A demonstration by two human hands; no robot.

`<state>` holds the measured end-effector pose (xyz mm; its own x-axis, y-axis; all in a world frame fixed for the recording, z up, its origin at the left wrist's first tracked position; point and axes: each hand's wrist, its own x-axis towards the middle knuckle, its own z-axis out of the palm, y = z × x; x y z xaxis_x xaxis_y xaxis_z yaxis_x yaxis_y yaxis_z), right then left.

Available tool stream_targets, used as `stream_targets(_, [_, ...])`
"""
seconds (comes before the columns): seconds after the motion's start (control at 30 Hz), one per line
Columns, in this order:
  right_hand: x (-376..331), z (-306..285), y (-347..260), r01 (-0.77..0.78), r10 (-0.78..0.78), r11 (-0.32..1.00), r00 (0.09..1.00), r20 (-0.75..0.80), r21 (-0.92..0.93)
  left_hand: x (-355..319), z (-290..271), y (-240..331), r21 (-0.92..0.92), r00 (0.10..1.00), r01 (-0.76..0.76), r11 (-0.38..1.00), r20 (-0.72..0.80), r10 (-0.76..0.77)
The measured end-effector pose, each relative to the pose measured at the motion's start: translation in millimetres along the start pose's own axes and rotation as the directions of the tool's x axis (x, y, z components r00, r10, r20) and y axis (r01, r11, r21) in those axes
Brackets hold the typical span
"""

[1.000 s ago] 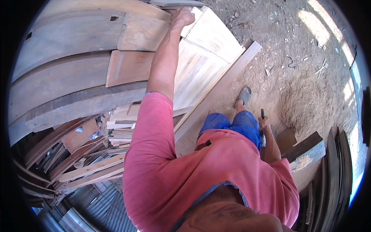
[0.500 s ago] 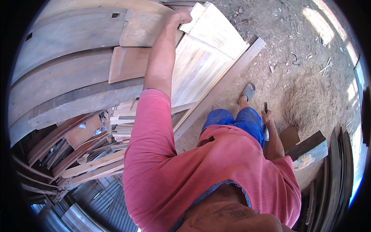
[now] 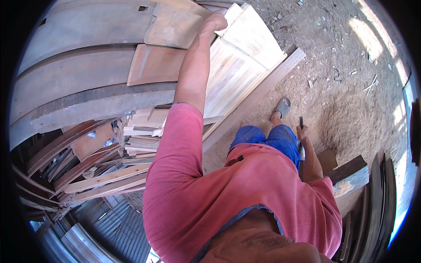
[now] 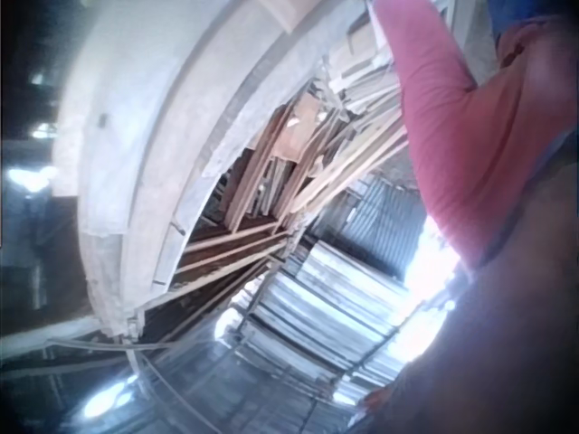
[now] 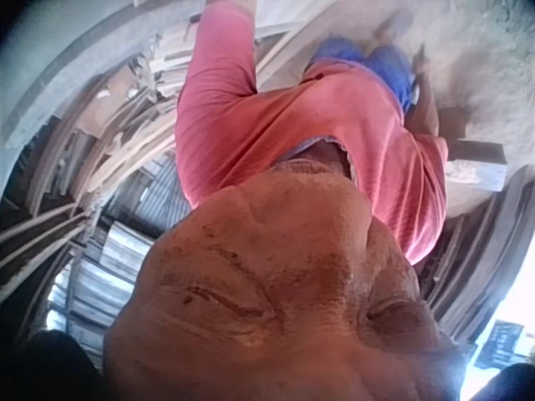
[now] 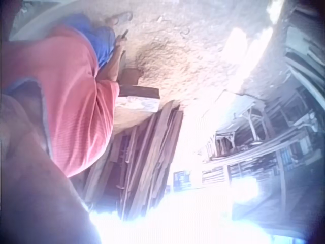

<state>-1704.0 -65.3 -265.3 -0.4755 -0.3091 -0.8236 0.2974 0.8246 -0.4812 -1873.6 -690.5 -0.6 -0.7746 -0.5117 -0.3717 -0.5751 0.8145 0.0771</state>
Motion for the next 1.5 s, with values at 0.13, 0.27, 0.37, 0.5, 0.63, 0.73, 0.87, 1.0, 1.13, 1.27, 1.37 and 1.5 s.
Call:
stream_targets(0.13, [-17.2,-12.1,-30.1,0.003,-0.002,1.0,0.997,-0.073,0.003,-9.8,-4.2,7.8,0.019,0.998,0.053,0.998,0.014,-0.053])
stream_targets(0.27, [-20.0,-16.2,-29.7,-0.002,0.002,1.0,0.999,-0.049,-0.003,-20.3,-1.0,9.2,0.0,0.999,0.034,0.999,-0.006,-0.034])
stream_targets(0.37, [-15.2,-13.2,-15.7,-0.033,0.036,0.998,0.997,-0.061,0.045,-20.7,2.8,9.7,0.01,0.998,0.065,0.998,-0.025,-0.064])
stream_targets(0.5, [-9.6,-7.9,-2.1,0.001,-0.017,0.995,0.986,-0.164,-0.101,-37.6,10.4,9.1,-0.123,0.984,-0.042,0.991,-0.174,0.02])
stream_targets(0.63, [-3.2,-6.7,-2.7,-0.065,0.06,0.997,0.995,-0.085,-0.05,-79.3,29.2,4.0,0.006,0.795,-0.288,0.958,-0.556,0.243])
stream_targets(0.73, [2.4,-5.0,-2.0,-0.058,0.057,0.998,0.998,-0.007,-0.039,-107.1,48.9,0.3,0.165,0.828,-0.188,0.968,-0.503,0.247])
stream_targets(0.87, [11.5,-0.2,2.1,0.004,-0.022,0.988,0.994,-0.11,-0.155,-118.6,65.0,1.7,0.194,0.902,-0.076,0.978,-0.404,0.15])
stream_targets(1.0, [11.9,-3.1,-4.5,0.209,-0.21,0.968,0.978,0.004,-0.138,-117.7,66.9,9.3,0.055,0.93,-0.025,0.998,-0.365,0.044])
stream_targets(1.13, [0.4,-9.2,-28.7,0.046,-0.05,0.996,0.998,-0.046,-0.083,-119.0,51.1,13.7,0.062,0.95,-0.031,0.998,-0.307,0.048])
stream_targets(1.27, [-7.6,-10.2,-38.5,-0.013,0.013,1.0,0.998,-0.061,-0.001,-97.3,20.6,11.3,-0.069,0.906,-0.161,0.985,-0.405,0.119])
stream_targets(1.37, [-1.9,-4.3,-23.8,-0.024,0.022,1.0,0.996,-0.081,-0.018,-74.4,8.1,12.0,-0.051,0.951,-0.063,0.997,-0.305,0.045])
stream_targets(1.5, [11.7,3.5,2.0,-0.044,0.025,0.994,0.983,-0.183,-0.103,-55.1,1.9,18.1,0.12,0.973,0.02,0.993,-0.229,0.008])
